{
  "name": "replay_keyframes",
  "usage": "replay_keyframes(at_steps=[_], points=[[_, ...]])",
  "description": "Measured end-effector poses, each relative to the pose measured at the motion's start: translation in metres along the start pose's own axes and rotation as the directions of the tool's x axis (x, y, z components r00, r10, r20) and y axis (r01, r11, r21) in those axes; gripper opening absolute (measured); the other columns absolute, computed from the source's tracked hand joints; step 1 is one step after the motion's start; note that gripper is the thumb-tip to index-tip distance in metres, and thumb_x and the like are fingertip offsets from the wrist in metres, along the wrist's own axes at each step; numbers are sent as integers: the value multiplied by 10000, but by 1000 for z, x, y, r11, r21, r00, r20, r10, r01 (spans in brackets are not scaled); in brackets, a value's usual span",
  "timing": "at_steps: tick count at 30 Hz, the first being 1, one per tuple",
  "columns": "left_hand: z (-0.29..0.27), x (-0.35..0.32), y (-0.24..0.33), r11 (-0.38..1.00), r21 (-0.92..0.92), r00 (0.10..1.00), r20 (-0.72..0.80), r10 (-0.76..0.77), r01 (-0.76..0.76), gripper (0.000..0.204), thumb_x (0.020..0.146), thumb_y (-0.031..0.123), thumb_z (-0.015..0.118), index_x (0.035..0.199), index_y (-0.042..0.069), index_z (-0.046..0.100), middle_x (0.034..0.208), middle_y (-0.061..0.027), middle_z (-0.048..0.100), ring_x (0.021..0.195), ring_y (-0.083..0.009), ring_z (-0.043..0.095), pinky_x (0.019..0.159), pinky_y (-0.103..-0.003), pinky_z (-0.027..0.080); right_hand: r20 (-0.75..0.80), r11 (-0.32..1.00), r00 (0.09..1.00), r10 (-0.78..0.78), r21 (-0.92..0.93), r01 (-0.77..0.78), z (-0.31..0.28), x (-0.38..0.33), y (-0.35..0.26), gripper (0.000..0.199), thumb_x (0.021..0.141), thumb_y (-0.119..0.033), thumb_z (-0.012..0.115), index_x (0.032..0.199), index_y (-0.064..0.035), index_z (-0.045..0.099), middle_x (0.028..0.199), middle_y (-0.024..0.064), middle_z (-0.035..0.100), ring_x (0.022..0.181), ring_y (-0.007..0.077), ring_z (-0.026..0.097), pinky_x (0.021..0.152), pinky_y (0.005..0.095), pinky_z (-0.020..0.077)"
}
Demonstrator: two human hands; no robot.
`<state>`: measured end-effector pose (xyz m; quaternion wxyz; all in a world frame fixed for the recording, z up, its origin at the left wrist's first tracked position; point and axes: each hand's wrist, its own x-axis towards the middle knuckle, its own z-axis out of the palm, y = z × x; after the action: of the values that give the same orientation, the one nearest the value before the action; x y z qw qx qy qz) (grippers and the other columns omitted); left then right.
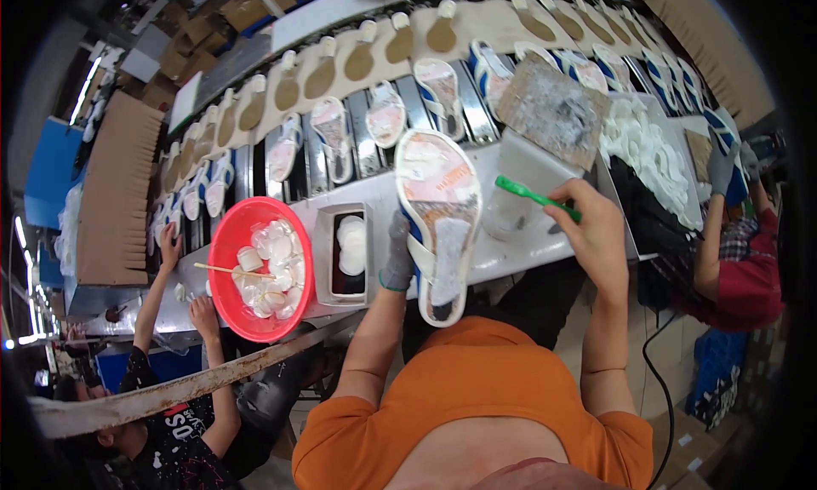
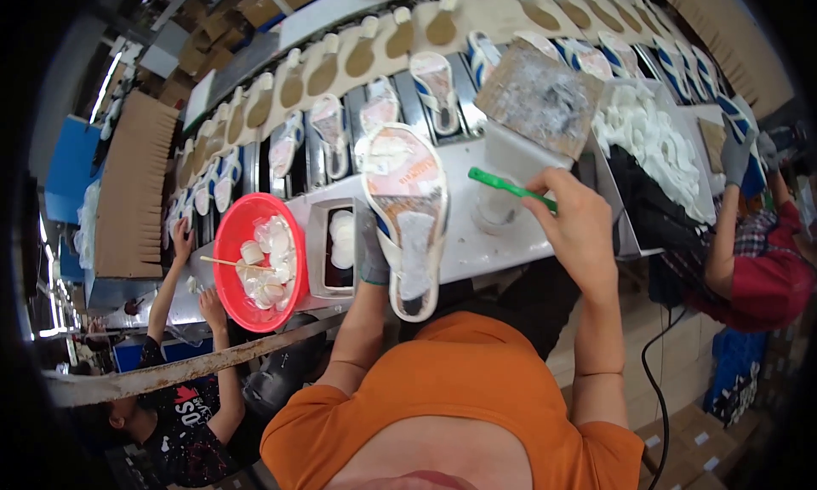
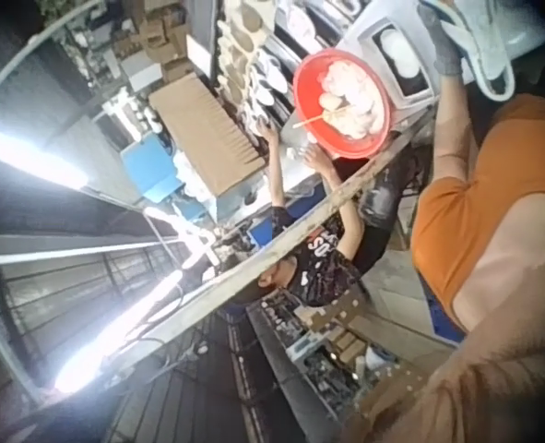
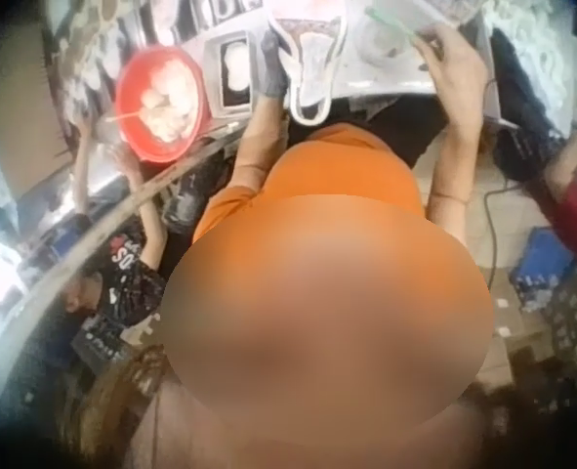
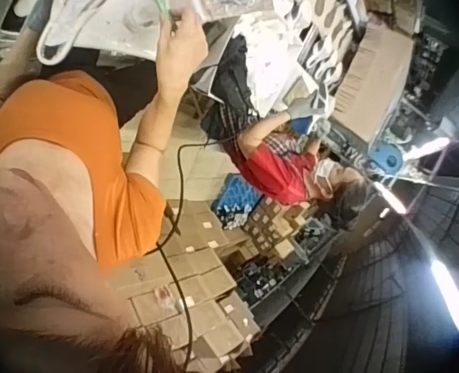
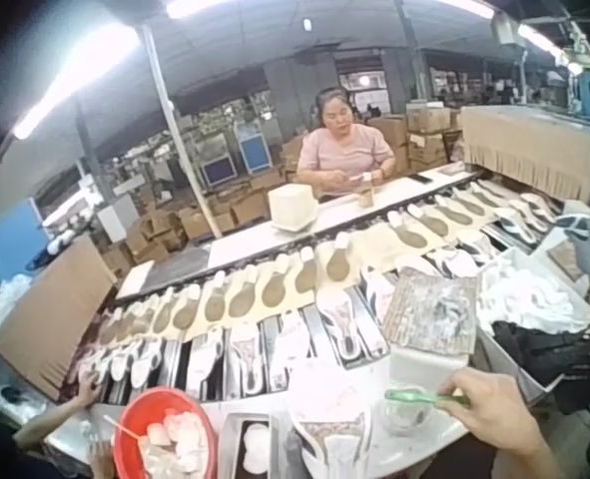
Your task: Applying industrial glue to the underside of shoe soles using a brush on a conveyor assembly line.
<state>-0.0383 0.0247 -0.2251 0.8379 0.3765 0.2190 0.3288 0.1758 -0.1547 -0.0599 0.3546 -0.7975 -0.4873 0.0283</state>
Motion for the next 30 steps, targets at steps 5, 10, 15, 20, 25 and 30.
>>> replay_keyframes(at_steps=[5, 10, 15, 20, 25, 30], points=[[12, -9, 4, 966, -206, 987, 9, -159, 158, 795, 920, 616, 499, 1465, 49, 375, 1372, -165, 539, 1184, -285, 591, 1023, -416, 486, 138, 951, 980, 145, -291, -99, 41, -34, 31, 155, 837, -170, 701, 892, -53, 615, 863, 97, 640, 778, 341, 644, 659, 429, 486], [11, -15, -1, 969, -153, 980, -23, -198, 193, 813, 903, 657, 493, 1466, 80, 387, 1392, -145, 524, 1192, -277, 580, 998, -405, 502, 182, 950, 969, 169, -292, -111, 58, -39, 46, 157, 841, -191, 696, 868, -53, 627, 854, 115, 652, 778, 349, 650, 672, 446, 499], [-2, -19, -6, 977, -85, 980, -32, -197, 193, 777, 921, 641, 476, 1446, 71, 413, 1362, -144, 553, 1162, -277, 599, 976, -397, 520, 230, 968, 940, 251, -60, -243, 39, -36, 57, 186, 794, -205, 736, 825, -26, 699, 780, 154, 684, 755, 362, 657, 672, 409, 493], [-14, -19, -10, 979, -35, 980, 38, -197, 199, 764, 922, 592, 523, 1445, 46, 412, 1363, -164, 553, 1158, -273, 609, 979, -397, 521, 514, 802, 835, 198, 405, -439, 19, -20, 52, 162, 772, -106, 777, 845, 20, 706, 602, 59, 596, 548, 56, 489, 515, 248, 382], [-12, -10, -14, 968, 129, 969, 96, -226, 213, 767, 868, 592, 597, 1335, -7, 492, 1179, -147, 642, 991, -217, 665, 862, -344, 553, 11, 934, 1000, -20, 358, 15, 41, 14, 8, 134, 793, -85, 760, 849, 14, 690, 712, 65, 657, 582, 131, 560, 541, 279, 424], [-4, -2, 0, 949, 307, 971, 195, -139, 74, 787, 787, 619, 649, 1161, -72, 606, 989, -117, 688, 829, -150, 670, 716, -289, 548, 205, 935, 962, -180, 339, 103, 36, 28, -9, 139, 798, -108, 755, 847, 4, 689, 793, 99, 680, 674, 229, 646, 583, 324, 471]])
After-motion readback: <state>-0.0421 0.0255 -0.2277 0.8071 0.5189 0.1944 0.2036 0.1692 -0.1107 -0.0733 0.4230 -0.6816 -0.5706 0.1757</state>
